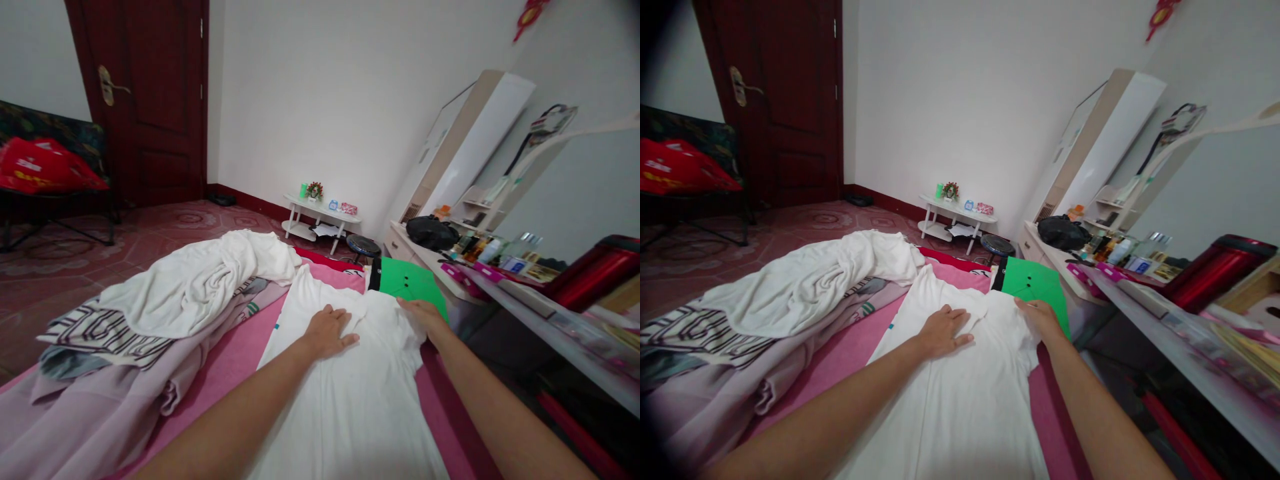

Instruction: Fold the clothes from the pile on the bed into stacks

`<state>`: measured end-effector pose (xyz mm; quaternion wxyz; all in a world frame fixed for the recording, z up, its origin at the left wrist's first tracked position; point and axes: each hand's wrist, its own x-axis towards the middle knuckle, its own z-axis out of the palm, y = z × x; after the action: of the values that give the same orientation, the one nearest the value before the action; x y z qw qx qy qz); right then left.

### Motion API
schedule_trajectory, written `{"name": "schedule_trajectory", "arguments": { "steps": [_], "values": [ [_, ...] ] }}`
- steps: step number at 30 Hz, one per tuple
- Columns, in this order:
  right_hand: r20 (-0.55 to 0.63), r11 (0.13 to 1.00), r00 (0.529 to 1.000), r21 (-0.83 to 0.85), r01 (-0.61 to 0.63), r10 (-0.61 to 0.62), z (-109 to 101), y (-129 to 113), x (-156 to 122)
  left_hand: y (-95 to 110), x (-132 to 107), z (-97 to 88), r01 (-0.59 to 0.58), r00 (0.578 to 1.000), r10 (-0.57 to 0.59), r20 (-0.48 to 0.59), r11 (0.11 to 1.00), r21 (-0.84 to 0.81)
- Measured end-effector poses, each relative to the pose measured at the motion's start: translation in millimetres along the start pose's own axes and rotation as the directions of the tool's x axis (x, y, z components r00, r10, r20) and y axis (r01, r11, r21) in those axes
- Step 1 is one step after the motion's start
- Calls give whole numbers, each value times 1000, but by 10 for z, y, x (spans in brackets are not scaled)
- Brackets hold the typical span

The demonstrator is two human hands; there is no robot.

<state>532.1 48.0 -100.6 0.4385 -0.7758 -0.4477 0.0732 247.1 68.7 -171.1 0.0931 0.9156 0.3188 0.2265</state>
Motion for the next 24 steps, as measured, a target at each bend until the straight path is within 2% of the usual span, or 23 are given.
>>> {"name": "schedule_trajectory", "arguments": {
  "steps": [2, 3, 5, 6, 8, 11, 18, 21, 24],
  "values": [
    [-14, 975, 998, -215, 56, -61, 93, -80, -14, 8, 26, 26, -7, 1000, 7, 9, 1000, 11],
    [-20, 926, 992, -360, 112, -127, 148, -130, -28, 9, 25, 33, -15, 1000, 15, 9, 1000, 14],
    [24, 752, 962, -619, 228, -272, 274, -238, -58, 8, 7, 35, -32, 999, 32, 4, 999, 20],
    [76, 664, 948, -696, 272, -309, 339, -290, -67, 9, -4, 31, -40, 999, 40, 1, 999, 24],
    [181, 581, 939, -747, 324, -291, 458, -383, -62, 14, -23, 17, -47, 999, 47, -5, 998, 33],
    [253, 561, 937, -751, 347, -240, 572, -474, 10, 28, -39, 5, -37, 999, 38, -8, 999, 34],
    [136, 568, 943, -769, 294, -304, 587, -428, 120, 46, -19, 27, -23, 991, 25, 132, 1000, -13],
    [118, 582, 955, -770, 261, -272, 513, -340, 86, 35, -15, 50, -18, 987, 22, 157, 1000, -25],
    [87, 643, 974, -738, 203, -207, 312, -218, 82, 14, -22, 81, -27, 989, 30, 145, 999, -20]
  ]
}}
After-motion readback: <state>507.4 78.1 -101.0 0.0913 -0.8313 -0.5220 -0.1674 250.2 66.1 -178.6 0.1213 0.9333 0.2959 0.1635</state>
